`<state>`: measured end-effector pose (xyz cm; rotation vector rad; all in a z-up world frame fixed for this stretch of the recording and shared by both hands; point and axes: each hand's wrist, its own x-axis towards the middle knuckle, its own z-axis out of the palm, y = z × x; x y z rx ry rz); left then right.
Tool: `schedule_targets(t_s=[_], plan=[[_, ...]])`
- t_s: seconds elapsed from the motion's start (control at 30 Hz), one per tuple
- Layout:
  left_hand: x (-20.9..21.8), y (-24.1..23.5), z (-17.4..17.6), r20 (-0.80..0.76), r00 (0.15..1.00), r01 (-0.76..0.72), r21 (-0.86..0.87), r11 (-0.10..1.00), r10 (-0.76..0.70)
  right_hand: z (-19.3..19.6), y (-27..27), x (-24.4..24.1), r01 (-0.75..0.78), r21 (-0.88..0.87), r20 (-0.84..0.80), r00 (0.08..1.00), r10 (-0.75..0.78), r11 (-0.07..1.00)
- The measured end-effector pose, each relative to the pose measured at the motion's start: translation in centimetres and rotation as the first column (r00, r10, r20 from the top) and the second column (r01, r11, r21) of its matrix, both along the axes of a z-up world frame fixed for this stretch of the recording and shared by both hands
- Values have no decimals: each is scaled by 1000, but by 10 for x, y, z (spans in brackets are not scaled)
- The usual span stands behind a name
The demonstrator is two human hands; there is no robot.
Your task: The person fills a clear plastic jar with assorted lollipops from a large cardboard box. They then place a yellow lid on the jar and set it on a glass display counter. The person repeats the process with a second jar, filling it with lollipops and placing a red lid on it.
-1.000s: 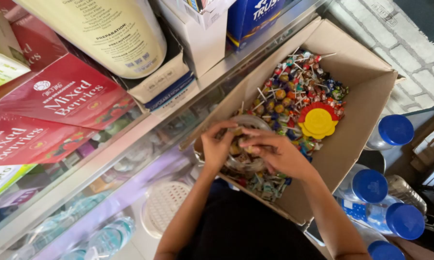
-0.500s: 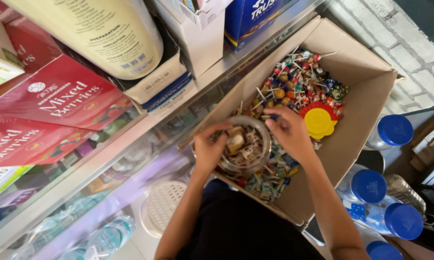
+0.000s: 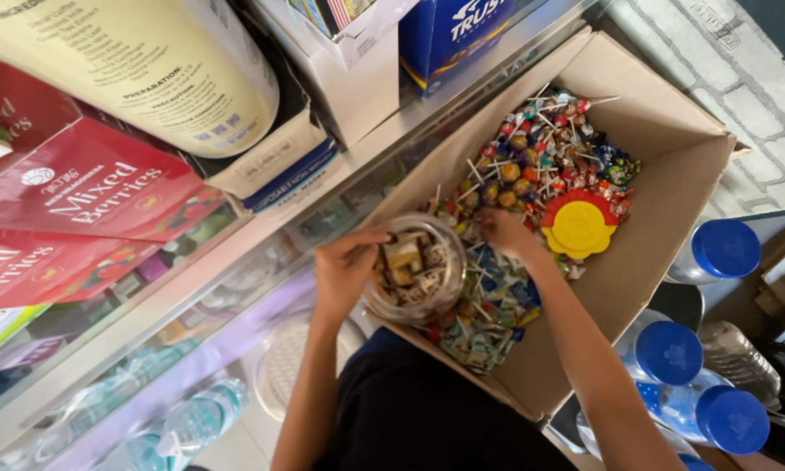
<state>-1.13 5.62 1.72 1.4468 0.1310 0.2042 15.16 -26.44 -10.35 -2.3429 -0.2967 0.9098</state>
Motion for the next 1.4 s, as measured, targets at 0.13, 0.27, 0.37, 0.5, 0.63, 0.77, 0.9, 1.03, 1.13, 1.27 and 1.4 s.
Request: schedule_targets(t_s=[0.13, 0.27, 0.37, 0.5, 0.63, 0.77, 0.9, 1.03, 1.13, 1.27, 1.4], plan=[[0, 12, -8, -4, 1000, -13, 2, 1000, 13, -40, 7, -6, -140, -68, 164, 975, 150, 988], [0, 16, -13, -61, 997, -46, -30, 998, 44, -65, 13, -16, -236, -17, 258, 938, 233, 972], [2, 17, -8, -3, 999, -32, -1, 999, 32, -59, 23, -22, -283, -158, 341, 884, 321, 946], [1, 22, -13, -46, 998, -42, 35, 999, 43, -43, 23, -25, -209, -188, 258, 932, 254, 960], [-2, 29, -23, 18, 999, -37, 2, 999, 37, -22, 17, -20, -170, -147, 270, 941, 205, 974], [-5, 34, -32, -70, 992, -100, 34, 994, 102, -36, 5, -11, -144, -14, 342, 929, 140, 989], [-4, 33, -29, -46, 995, -85, 32, 996, 87, 37, 39, -15, -103, 93, 280, 957, 74, 990], [-4, 32, -29, 23, 998, -55, -58, 997, 56, -14, 45, -13, -301, 205, 498, 851, 166, 931], [-6, 31, -36, -73, 994, -81, -15, 997, 80, -39, 55, -16, -340, 126, 509, 829, 234, 932], [-5, 23, -20, 0, 1000, -9, -102, 995, 9, -61, 59, -22, -326, 155, 495, 843, 212, 933], [-4, 19, -18, 4, 1000, -9, -127, 992, 9, -49, 55, -29, -114, 283, 291, 956, 28, 952]])
